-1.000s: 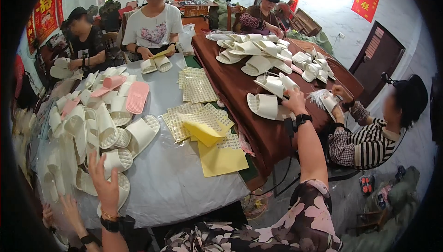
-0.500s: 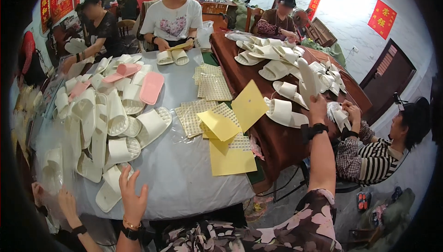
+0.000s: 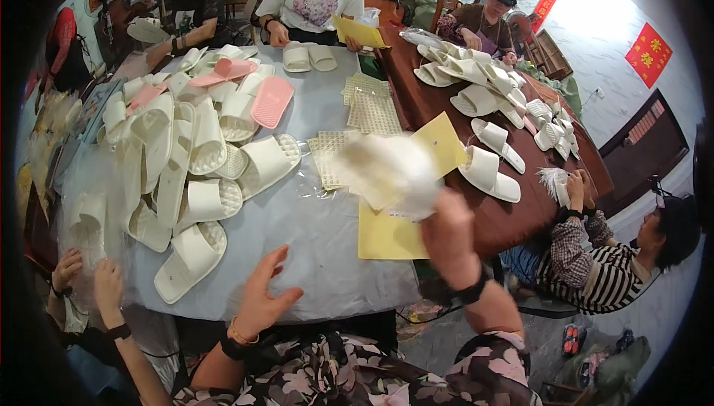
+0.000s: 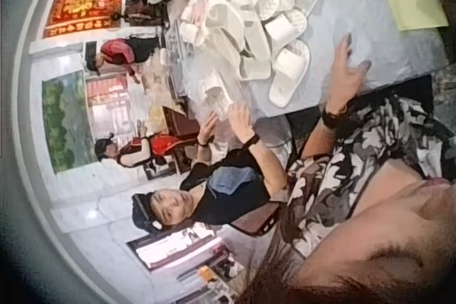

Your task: Assembling white slippers by attaching the upper components and applying stickers to the soles.

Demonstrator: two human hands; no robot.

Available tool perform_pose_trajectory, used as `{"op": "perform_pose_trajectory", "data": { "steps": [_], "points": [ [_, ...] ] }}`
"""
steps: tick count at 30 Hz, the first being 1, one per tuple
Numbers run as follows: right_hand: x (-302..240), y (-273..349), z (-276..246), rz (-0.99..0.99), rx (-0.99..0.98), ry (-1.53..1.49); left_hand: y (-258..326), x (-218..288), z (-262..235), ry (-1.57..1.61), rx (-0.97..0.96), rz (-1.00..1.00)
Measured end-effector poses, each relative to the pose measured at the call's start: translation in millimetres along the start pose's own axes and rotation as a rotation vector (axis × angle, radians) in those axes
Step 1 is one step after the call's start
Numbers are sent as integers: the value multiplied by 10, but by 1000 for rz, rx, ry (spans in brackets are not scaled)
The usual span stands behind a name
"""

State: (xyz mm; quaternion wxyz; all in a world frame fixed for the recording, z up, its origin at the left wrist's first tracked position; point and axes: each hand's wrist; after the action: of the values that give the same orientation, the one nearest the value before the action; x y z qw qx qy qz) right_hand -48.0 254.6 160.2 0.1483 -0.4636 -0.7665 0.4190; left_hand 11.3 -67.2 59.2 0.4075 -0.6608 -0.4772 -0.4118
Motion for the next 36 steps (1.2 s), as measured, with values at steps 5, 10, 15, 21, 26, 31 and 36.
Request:
{"op": "perform_pose_trajectory", "data": {
  "steps": [5, 10, 15, 21, 26, 31, 36],
  "points": [
    [-870, 641, 748, 3, -479, -211, 157, -402, 190, 844, -36, -149],
    [-280, 587, 720, 418, -504, -210, 270, -553, 7, 1035, 218, -542],
    [1113, -49, 468, 526, -123, 694, 320, -688, -165, 553, 410, -400],
    [1569, -27, 612, 421, -173, 726, 196, -354, -114, -374, 607, -113],
    [874, -18, 996, 398, -162, 243, -321, 70, 116, -461, 399, 166],
    [538, 412, 1288, 374, -589, 112, -1107, 199, 612, -533, -8, 407],
    [930, 192, 614, 312, -213, 48, -1474, -74, 957, -792, -179, 396]
  ]
}}
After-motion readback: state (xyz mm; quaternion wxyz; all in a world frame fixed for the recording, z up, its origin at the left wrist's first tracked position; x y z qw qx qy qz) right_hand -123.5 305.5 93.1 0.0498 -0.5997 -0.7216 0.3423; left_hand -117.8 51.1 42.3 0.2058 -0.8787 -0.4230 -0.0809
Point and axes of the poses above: each hand's wrist, its own y-axis away from the middle knuckle, its own z-axis out of the palm, x = y × z, and after that the axes turned 2 degrees about x, right-handed
